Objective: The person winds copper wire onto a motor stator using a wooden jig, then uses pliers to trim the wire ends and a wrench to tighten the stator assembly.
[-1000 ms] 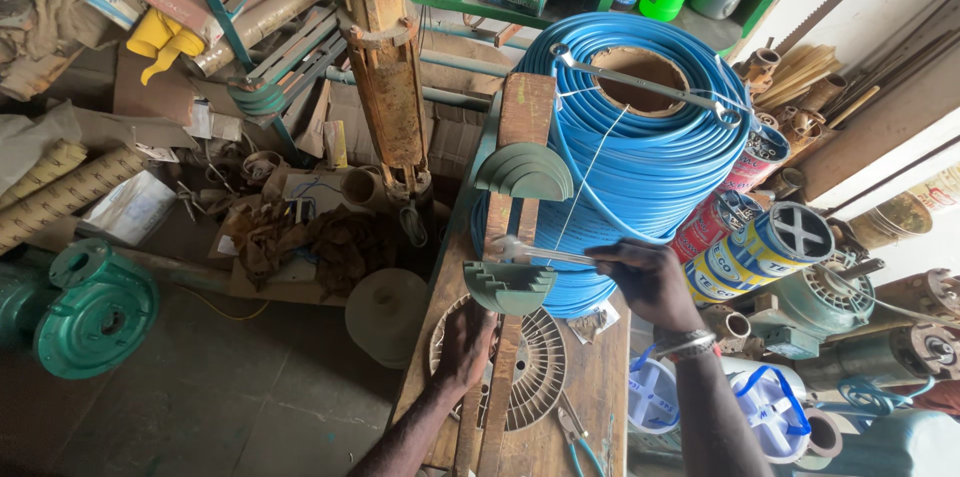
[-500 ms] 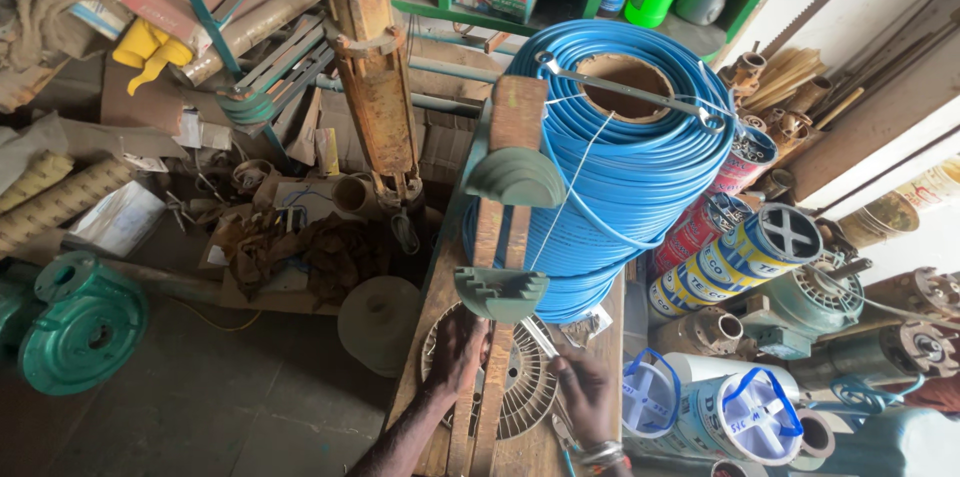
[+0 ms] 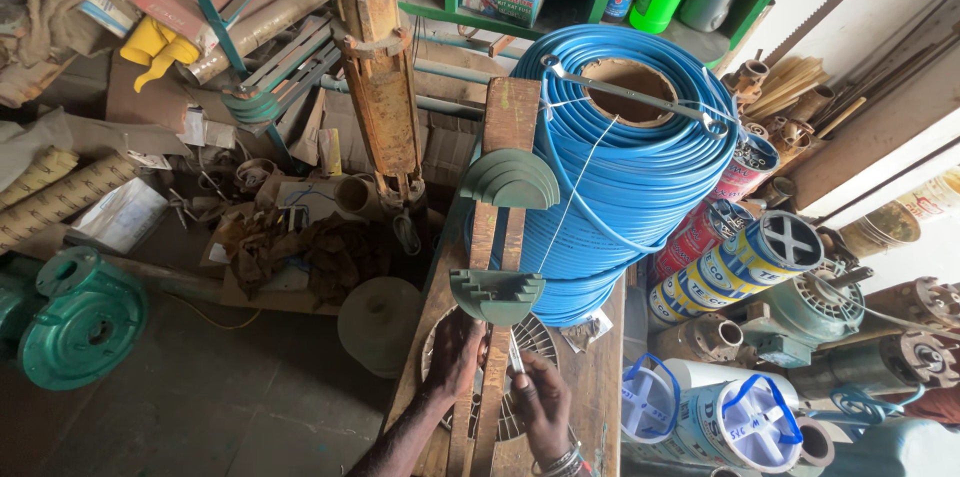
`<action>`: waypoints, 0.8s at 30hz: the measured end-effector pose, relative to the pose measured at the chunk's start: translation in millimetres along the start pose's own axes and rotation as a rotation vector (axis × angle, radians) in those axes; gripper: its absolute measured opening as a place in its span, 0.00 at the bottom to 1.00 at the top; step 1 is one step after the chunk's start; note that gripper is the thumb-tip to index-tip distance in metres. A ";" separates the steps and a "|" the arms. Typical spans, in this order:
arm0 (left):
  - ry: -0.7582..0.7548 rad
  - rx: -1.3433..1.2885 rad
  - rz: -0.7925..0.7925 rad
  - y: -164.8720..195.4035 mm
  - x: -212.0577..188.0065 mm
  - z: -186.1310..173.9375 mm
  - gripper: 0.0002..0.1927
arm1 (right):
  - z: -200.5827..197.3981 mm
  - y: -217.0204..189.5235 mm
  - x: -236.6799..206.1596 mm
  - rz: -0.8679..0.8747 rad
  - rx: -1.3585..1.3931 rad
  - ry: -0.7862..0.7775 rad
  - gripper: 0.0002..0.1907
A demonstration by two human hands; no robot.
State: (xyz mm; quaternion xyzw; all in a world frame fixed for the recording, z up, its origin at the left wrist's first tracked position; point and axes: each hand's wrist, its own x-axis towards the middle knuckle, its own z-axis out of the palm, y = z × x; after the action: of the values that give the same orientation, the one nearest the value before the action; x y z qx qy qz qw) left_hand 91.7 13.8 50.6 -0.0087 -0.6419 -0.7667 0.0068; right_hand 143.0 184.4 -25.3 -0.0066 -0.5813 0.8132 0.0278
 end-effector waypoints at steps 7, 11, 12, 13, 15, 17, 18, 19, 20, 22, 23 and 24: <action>-0.029 -0.034 0.025 0.9 -2.4 2.0 0.22 | -31.7 -10.8 25.0 -0.081 -0.081 -0.056 0.15; -0.051 -0.063 0.077 -0.7 -3.2 2.0 0.22 | -56.9 -31.1 41.4 -0.134 -0.150 -0.079 0.12; -0.056 -0.067 0.075 -1.2 -3.7 2.1 0.22 | -62.1 -36.4 44.5 -0.123 -0.120 -0.074 0.11; -0.061 -0.070 0.073 -1.6 -3.3 2.5 0.22 | -66.1 -41.8 48.3 -0.123 -0.128 -0.091 0.11; -0.017 0.009 0.028 -2.9 -3.2 3.1 0.22 | -70.0 -52.3 55.5 -0.125 -0.143 -0.123 0.10; 0.019 0.145 0.082 -5.2 -2.7 4.2 0.24 | -74.8 -66.8 66.1 -0.198 -0.277 -0.173 0.08; 0.033 0.244 0.156 -6.3 -1.4 3.9 0.26 | -75.7 -73.6 71.7 -0.233 -0.344 -0.199 0.07; 0.047 0.344 0.228 -8.1 -2.2 3.8 0.28 | -78.8 -81.0 77.1 -0.192 -0.397 -0.239 0.09; 0.049 0.349 0.222 -10.2 -3.2 3.7 0.29 | -84.4 -89.8 84.5 -0.152 -0.450 -0.280 0.11; 0.049 0.361 0.217 -13.5 -1.7 2.2 0.31 | -92.7 -97.6 92.7 -0.160 -0.605 -0.386 0.12; 0.039 0.317 0.099 -15.5 -1.8 1.3 0.32 | -97.9 -98.1 95.1 -0.206 -0.708 -0.452 0.11; 0.029 0.273 -0.016 -17.3 -2.2 -0.3 0.33 | -103.1 -96.6 96.4 -0.254 -0.811 -0.519 0.10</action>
State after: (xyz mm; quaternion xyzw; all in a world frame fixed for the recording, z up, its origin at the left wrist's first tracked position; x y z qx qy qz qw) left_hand 93.6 16.5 33.5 0.0086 -0.7400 -0.6725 0.0109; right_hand 54.8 318.0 34.7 0.2566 -0.8347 0.4867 -0.0240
